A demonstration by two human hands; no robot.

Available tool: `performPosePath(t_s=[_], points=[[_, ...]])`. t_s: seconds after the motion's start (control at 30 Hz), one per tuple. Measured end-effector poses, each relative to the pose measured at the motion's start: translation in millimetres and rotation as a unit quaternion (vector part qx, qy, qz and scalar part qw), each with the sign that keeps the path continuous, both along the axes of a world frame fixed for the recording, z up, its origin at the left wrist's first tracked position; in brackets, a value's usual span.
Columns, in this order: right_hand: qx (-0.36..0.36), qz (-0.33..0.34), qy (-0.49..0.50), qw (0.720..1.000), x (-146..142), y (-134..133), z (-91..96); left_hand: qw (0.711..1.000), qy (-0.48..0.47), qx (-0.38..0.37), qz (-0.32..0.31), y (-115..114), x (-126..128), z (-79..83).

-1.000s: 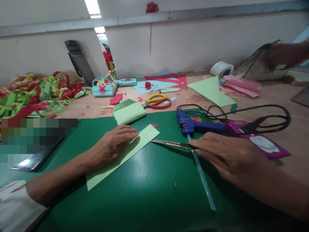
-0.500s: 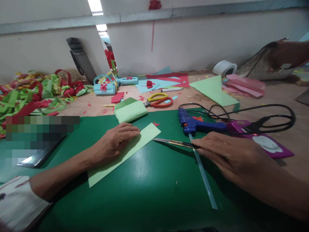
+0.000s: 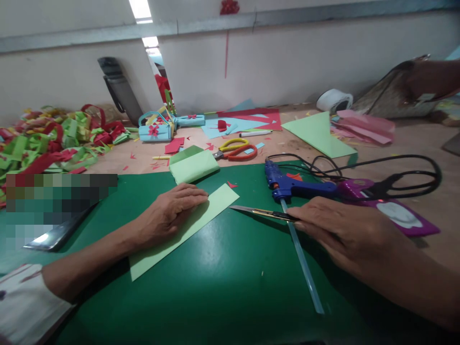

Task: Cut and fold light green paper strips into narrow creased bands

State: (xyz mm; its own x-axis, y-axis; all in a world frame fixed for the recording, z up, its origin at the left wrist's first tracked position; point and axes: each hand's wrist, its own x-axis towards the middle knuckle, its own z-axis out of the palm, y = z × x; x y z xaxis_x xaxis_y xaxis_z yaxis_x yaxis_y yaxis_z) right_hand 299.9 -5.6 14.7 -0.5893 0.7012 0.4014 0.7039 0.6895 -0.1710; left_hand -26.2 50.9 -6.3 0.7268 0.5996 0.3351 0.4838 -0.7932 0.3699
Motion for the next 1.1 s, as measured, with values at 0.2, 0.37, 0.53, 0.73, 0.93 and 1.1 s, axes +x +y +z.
performPosePath(t_s=[0.2,0.37,0.53,0.73,0.93,1.1], points=[[-0.001,-0.003,-0.004,1.0,0.9,0.7,-1.0,1.0,0.008,0.005,-0.002,0.2,-0.6,-0.5],[0.007,0.004,-0.005,1.0,1.1,-0.3,-1.1,1.0,0.008,0.0,0.0,-0.4,0.9,-0.2],[0.01,0.001,-0.009,1.0,0.6,-0.2,1.3,1.0,0.005,0.002,-0.002,-0.7,0.1,-0.9],[0.02,0.002,-0.015,1.0,0.7,1.9,0.8,1.0,0.005,-0.001,-0.002,-0.6,-0.2,-1.2],[0.035,0.003,-0.012,0.999,-0.5,1.7,0.8,1.0,0.007,0.006,0.004,-0.6,0.7,-1.9],[0.036,0.006,-0.013,0.999,-2.7,2.8,1.0,1.0,0.016,0.01,0.002,-0.2,1.4,-2.2]])
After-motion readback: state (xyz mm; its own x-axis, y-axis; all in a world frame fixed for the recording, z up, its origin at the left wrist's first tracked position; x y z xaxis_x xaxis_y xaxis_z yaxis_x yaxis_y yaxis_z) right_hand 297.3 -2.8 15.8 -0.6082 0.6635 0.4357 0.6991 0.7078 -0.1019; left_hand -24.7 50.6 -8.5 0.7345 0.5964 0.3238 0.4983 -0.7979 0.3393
